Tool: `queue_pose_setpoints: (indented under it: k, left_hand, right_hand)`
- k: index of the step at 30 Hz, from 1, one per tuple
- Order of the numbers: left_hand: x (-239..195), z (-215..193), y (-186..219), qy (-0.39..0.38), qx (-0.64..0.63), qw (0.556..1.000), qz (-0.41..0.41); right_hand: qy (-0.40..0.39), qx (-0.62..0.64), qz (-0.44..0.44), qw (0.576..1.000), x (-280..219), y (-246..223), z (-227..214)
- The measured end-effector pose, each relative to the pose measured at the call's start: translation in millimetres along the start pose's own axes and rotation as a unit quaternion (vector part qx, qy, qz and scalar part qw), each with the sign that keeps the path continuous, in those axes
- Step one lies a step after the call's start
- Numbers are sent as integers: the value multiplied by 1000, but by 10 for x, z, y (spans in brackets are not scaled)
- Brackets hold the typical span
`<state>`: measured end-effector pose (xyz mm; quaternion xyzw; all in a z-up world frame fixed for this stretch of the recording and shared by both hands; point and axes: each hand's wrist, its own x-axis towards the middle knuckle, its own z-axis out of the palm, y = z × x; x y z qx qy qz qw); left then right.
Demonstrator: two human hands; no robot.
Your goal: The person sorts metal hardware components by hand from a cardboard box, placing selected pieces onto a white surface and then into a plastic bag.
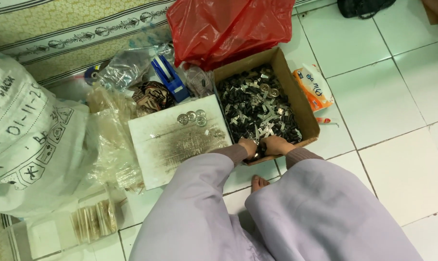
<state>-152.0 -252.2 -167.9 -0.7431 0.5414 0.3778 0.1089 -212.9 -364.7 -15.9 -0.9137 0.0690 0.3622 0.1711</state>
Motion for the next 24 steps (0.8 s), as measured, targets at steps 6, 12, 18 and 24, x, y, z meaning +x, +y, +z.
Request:
queue_pose_setpoints:
  k: [6,12,18,24]
  left_hand:
    - [-396,-216,-49,27,-49,998,12]
    - [-1069,-922,-199,148,-359,922,11]
    - [-927,-1021,-345,282,-582,760,-56]
    - [-1092,-1013,-260,322,-517,789,-82]
  right_hand:
    - [-27,94,3,995,-120,-167,-72]
    - [42,133,24,990,115,-118,71]
    - [199,385,19,901,247,100,-316]
    - [200,475,34,856,150,69,-498]
